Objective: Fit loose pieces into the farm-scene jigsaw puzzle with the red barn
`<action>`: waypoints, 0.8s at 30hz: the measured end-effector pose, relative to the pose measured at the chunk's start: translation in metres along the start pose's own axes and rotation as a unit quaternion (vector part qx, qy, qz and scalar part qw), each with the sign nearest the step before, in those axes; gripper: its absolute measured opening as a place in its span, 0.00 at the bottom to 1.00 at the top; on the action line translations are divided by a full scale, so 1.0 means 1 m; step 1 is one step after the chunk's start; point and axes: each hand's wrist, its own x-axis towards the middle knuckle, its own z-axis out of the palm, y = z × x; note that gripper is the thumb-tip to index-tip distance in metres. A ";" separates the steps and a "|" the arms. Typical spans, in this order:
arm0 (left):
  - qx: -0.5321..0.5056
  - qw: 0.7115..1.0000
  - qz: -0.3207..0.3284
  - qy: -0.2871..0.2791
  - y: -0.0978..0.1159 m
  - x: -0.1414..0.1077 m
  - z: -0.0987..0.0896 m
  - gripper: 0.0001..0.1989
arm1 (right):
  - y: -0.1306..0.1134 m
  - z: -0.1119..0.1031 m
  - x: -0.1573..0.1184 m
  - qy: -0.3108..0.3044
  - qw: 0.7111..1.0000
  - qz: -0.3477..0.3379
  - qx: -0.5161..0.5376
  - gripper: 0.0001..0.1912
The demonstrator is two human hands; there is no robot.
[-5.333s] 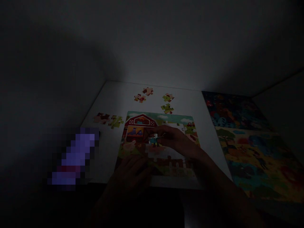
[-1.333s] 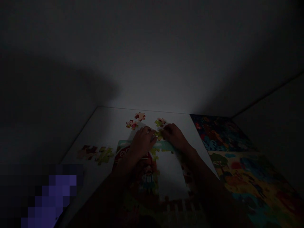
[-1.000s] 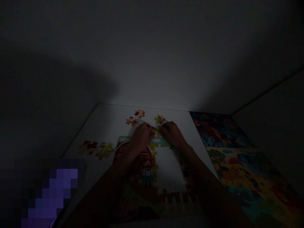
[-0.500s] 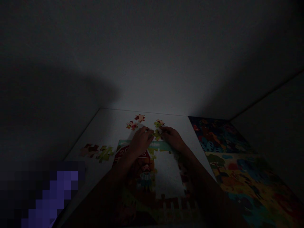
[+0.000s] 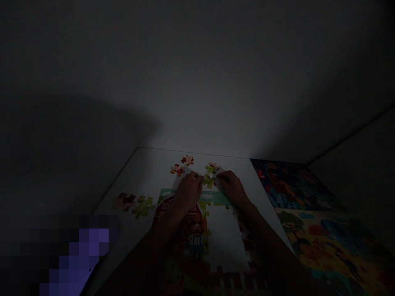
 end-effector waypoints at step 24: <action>0.013 0.998 0.062 -0.013 0.002 -0.007 -0.006 0.12 | 0.005 -0.008 0.020 0.048 0.989 0.120 0.073 0.21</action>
